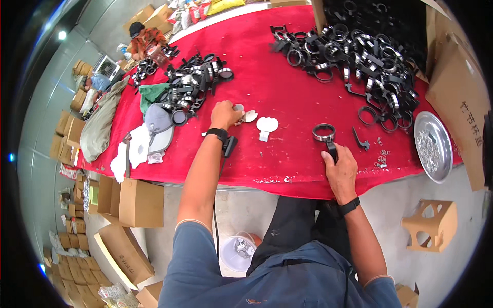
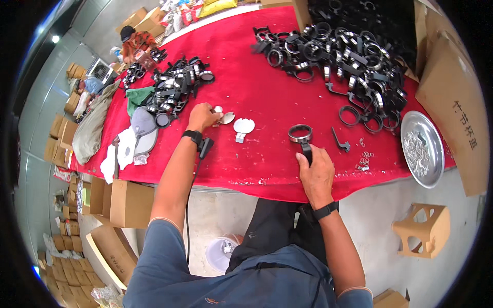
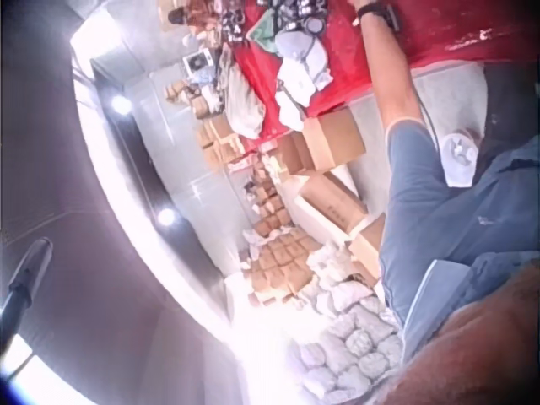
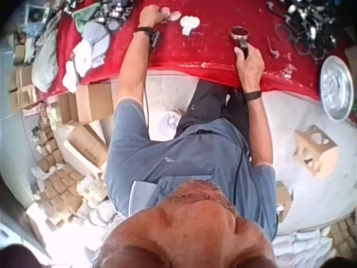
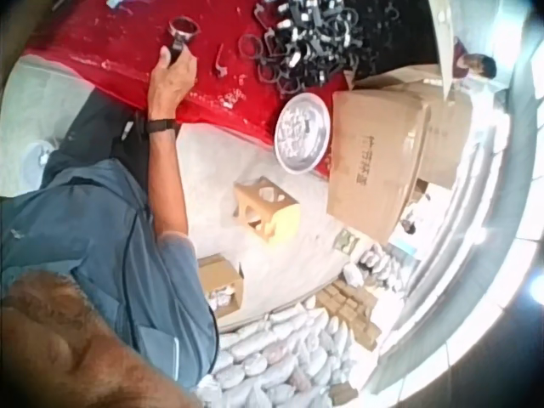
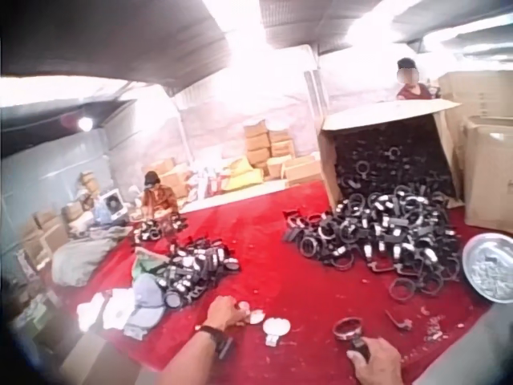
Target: Assembling components of cup lids at a manufacturing facility.
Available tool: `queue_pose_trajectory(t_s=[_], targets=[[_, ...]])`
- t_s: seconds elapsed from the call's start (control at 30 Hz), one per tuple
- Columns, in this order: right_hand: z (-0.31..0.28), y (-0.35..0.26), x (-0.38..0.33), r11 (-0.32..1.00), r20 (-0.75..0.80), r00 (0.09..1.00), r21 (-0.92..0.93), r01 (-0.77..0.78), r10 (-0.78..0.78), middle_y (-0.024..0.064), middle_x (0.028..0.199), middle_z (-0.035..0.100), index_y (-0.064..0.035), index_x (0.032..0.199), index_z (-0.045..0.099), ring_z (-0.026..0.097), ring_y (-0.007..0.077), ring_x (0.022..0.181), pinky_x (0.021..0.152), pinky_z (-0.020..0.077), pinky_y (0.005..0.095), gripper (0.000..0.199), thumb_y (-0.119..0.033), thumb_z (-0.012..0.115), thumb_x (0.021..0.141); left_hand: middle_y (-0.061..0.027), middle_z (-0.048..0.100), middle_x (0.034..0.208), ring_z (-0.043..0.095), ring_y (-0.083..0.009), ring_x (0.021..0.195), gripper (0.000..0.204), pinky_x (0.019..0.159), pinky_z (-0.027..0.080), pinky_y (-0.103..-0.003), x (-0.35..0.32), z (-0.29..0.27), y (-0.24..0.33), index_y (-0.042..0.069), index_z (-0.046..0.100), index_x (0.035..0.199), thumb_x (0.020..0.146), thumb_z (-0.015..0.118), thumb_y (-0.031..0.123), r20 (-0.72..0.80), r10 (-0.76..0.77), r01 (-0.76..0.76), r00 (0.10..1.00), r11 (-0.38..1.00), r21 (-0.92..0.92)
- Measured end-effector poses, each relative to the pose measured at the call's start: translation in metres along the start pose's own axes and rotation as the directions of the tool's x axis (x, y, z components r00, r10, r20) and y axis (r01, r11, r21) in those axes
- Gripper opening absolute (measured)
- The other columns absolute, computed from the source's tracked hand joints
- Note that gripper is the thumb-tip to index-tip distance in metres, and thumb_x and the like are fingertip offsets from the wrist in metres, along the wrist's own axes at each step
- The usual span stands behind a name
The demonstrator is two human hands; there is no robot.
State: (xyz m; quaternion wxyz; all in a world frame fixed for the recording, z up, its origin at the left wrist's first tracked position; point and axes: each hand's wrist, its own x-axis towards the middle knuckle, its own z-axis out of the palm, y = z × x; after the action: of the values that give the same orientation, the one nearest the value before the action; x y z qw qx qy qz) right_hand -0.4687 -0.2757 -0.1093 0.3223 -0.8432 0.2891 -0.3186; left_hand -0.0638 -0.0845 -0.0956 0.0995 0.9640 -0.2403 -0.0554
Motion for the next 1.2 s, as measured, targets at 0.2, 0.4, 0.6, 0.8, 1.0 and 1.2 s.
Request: queue_pose_trajectory(t_s=[0.2,0.4,0.6,0.8,1.0,1.2], targets=[[0.002,0.012,-0.003,0.999,-0.017,0.999,-0.023,0.033,-0.034,0.0225,0.105,0.072,0.0036,0.126,0.074,0.071,0.0460,0.099,0.088,0.0563,0.0538,0.037,-0.019,0.084,0.097,-0.0331,0.079,0.116,0.077,-0.0482,0.116,0.042,0.101,0.061,-0.054,0.002,0.002,0.003,-0.004,0.083,0.108,0.091,0.081,0.034,0.064,-0.070,0.068,0.996,0.997,0.033],[-0.003,0.009,-0.007,1.000,0.023,1.000,0.008,-0.009,0.009,0.0228,0.109,0.072,0.0041,0.130,0.073,0.071,0.0440,0.102,0.091,0.0570,0.0521,0.042,-0.019,0.085,0.097,-0.0322,0.080,0.107,0.078,-0.0489,0.107,0.029,0.095,0.062,-0.055,-0.031,-0.020,-0.003,-0.004,0.083,0.103,0.094,0.074,0.023,-0.155,0.142,-0.098,0.978,0.960,0.263],[-0.022,-0.025,-0.004,0.966,-0.072,0.995,0.252,-0.048,0.068,0.0164,0.117,0.076,0.0041,0.136,0.071,0.075,0.0288,0.098,0.090,0.0611,0.0412,0.042,-0.014,0.083,0.100,-0.0022,0.079,0.091,0.070,-0.0096,0.083,0.022,0.074,0.056,-0.029,-0.115,-0.028,0.078,-0.002,0.085,0.113,0.101,0.082,0.016,-0.104,0.180,-0.187,0.978,0.539,-0.821],[-0.002,-0.042,-0.005,0.253,0.485,0.849,0.812,-0.526,0.210,0.0069,0.111,0.077,0.0016,0.133,0.072,0.073,0.0160,0.098,0.087,0.0628,0.0344,0.032,-0.025,0.065,0.118,-0.0026,0.078,0.101,0.069,-0.0103,0.091,0.024,0.081,0.057,-0.030,-0.209,0.002,0.188,-0.003,0.079,0.121,0.107,0.079,0.017,-0.042,0.291,-0.132,0.956,0.298,-0.945],[-0.034,-0.015,-0.013,0.058,0.583,0.784,0.794,-0.605,0.213,0.0060,0.113,0.075,-0.0019,0.127,0.072,0.072,0.0146,0.102,0.091,0.0624,0.0336,0.024,-0.024,0.069,0.116,-0.0058,0.079,0.113,0.072,-0.0100,0.103,0.020,0.093,0.059,-0.029,-0.213,0.036,0.204,-0.001,0.076,0.125,0.108,0.078,0.009,-0.013,0.382,0.014,0.924,-0.067,-0.998],[-0.048,-0.005,-0.013,-0.191,0.594,0.796,0.800,-0.569,0.116,0.0046,0.120,0.075,-0.0090,0.126,0.070,0.072,0.0169,0.111,0.099,0.0617,0.0382,0.015,-0.019,0.070,0.115,-0.0060,0.080,0.116,0.074,-0.0148,0.108,0.018,0.098,0.062,-0.035,-0.205,0.035,0.204,0.001,0.078,0.123,0.108,0.079,0.011,0.004,0.511,0.024,0.860,-0.033,-0.999]])
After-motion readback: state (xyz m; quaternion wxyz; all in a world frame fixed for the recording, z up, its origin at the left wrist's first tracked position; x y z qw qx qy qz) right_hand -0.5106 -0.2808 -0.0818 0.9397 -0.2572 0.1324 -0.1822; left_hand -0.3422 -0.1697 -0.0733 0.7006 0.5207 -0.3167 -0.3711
